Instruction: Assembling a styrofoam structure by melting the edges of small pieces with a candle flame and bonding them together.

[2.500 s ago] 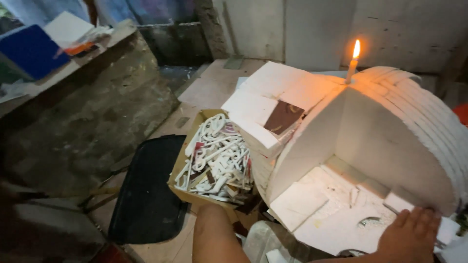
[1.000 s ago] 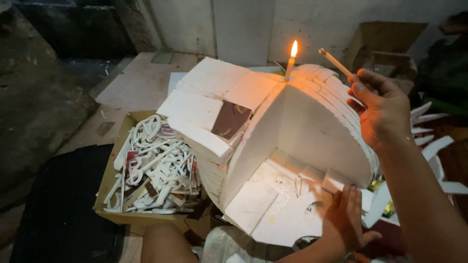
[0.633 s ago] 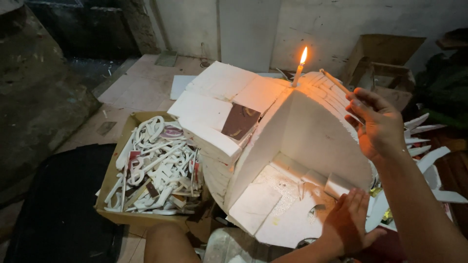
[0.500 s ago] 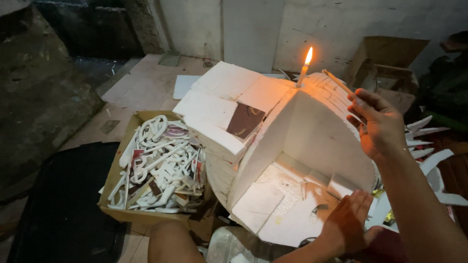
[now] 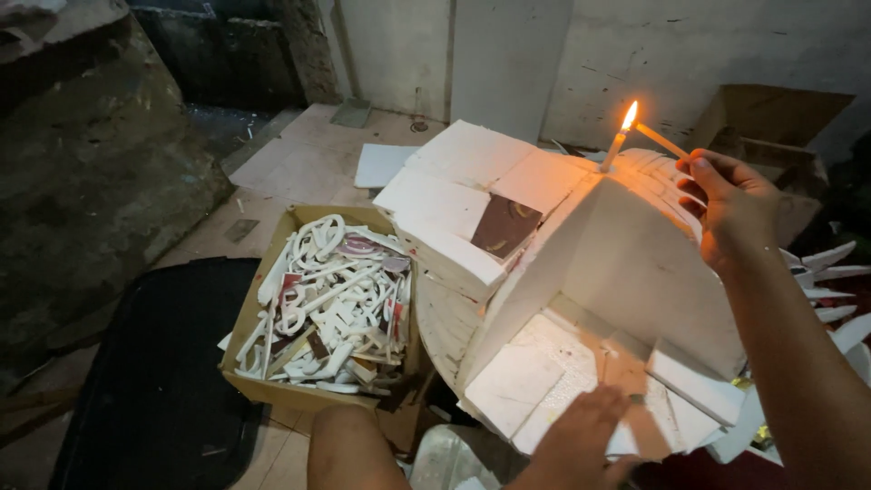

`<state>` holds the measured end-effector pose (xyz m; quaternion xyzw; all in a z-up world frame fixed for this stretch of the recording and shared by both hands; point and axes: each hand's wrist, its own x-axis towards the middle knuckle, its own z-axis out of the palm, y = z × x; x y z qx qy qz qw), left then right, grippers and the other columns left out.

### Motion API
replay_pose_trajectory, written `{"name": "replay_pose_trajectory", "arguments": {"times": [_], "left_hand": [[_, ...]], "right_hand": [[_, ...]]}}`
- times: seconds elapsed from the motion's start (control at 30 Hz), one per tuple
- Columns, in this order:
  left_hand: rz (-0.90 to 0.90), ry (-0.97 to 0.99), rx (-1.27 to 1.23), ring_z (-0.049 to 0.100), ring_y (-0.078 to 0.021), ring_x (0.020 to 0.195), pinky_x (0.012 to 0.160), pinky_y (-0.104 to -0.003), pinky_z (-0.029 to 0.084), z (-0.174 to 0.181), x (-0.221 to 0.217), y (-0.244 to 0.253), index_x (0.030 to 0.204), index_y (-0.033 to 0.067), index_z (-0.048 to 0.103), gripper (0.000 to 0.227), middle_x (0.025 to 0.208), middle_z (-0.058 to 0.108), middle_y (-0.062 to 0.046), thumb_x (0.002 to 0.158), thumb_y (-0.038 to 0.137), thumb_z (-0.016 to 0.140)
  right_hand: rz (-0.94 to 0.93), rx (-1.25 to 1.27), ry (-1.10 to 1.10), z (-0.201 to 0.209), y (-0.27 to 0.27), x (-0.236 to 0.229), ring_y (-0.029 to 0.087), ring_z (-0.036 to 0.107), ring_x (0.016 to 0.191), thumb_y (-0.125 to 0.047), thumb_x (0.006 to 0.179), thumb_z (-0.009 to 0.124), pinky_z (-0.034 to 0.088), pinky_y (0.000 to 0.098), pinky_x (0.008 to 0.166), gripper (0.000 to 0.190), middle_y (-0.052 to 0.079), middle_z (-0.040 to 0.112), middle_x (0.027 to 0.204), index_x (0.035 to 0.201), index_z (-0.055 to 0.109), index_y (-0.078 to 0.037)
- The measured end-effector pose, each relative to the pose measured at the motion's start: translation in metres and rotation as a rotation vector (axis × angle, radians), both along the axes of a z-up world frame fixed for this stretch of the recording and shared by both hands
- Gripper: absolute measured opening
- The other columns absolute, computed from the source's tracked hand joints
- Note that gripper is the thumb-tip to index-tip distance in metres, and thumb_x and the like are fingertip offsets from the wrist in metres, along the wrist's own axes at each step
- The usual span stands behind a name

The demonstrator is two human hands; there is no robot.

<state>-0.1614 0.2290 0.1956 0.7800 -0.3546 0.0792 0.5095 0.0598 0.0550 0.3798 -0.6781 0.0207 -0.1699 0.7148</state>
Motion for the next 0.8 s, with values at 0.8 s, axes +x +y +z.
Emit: {"name": "replay_pose_trajectory", "arguments": {"times": [0.8], "left_hand": [[0.188, 0.124, 0.026, 0.033, -0.0459, 0.147, 0.116, -0.058, 0.03, -0.041, -0.026, 0.066, 0.145, -0.0089, 0.043, 0.056, 0.15, 0.042, -0.031, 0.101, 0.022, 0.057]], "right_hand": [[-0.009, -0.004, 0.06, -0.006, -0.008, 0.028, 0.004, 0.063, 0.09, -0.016, 0.105, 0.065, 0.052, 0.0234, 0.083, 0.017, -0.009, 0.072, 0.111, 0.118, 0.069, -0.025]]}}
